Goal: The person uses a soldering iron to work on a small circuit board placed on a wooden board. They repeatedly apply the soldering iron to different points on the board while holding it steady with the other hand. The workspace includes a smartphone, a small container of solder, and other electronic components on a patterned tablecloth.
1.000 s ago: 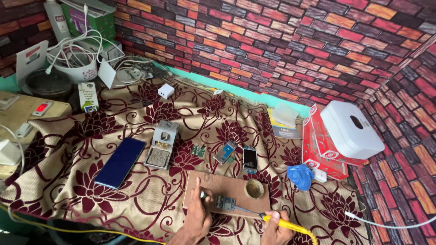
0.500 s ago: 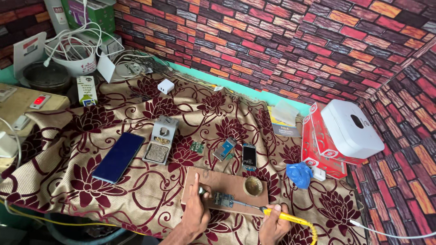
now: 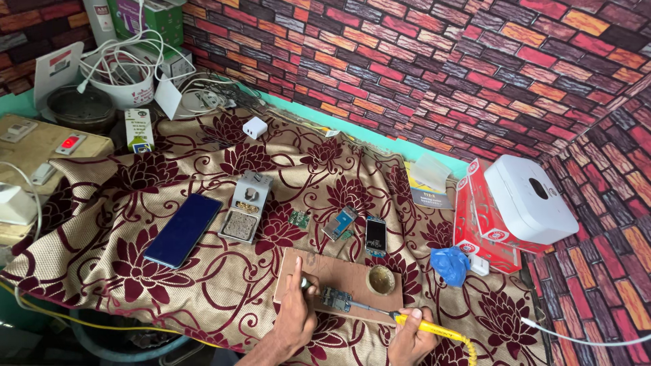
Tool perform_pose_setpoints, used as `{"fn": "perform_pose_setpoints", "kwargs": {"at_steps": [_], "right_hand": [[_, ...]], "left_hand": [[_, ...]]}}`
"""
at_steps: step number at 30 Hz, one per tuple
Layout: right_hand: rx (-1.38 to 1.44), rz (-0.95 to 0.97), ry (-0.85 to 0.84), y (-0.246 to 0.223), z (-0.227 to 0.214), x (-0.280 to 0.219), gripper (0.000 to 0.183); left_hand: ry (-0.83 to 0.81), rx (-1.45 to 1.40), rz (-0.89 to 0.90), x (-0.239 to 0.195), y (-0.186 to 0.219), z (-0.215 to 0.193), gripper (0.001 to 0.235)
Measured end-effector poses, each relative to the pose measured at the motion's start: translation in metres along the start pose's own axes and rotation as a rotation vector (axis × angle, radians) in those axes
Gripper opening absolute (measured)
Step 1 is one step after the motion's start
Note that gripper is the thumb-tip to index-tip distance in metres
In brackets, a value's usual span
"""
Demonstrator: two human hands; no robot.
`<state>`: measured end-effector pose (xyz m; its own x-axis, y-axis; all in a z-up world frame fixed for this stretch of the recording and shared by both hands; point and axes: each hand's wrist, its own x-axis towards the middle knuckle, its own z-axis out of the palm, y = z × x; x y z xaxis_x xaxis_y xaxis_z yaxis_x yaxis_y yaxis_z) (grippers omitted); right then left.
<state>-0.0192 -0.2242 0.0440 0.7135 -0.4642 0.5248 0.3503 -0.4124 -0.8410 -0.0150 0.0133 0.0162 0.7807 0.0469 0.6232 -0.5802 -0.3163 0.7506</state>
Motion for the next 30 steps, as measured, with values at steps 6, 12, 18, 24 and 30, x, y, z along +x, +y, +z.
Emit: {"fn": "perform_pose_setpoints", "kwargs": {"at_steps": [6, 12, 18, 24, 30], "right_hand": [[0.101, -0.007, -0.049, 0.014, 0.008, -0.002, 0.036], [0.080, -0.071, -0.027, 0.011, 0.007, -0.002, 0.035], [0.011, -0.037, -0.043, -0.003, 0.004, 0.000, 0.034], [-0.130, -0.197, -0.092, -0.015, 0.001, 0.005, 0.031], [-0.168, -0.213, -0.122, -0.013, -0.001, 0.010, 0.029]], "left_hand": [[-0.016, -0.003, 0.017, 0.002, 0.000, -0.003, 0.098], [-0.012, 0.060, 0.026, 0.003, 0.004, -0.005, 0.099], [-0.002, 0.052, 0.035, 0.004, 0.004, -0.006, 0.096], [-0.018, 0.062, 0.045, 0.004, 0.005, -0.006, 0.094], [-0.014, 0.046, 0.059, 0.004, 0.011, -0.007, 0.095]]}}
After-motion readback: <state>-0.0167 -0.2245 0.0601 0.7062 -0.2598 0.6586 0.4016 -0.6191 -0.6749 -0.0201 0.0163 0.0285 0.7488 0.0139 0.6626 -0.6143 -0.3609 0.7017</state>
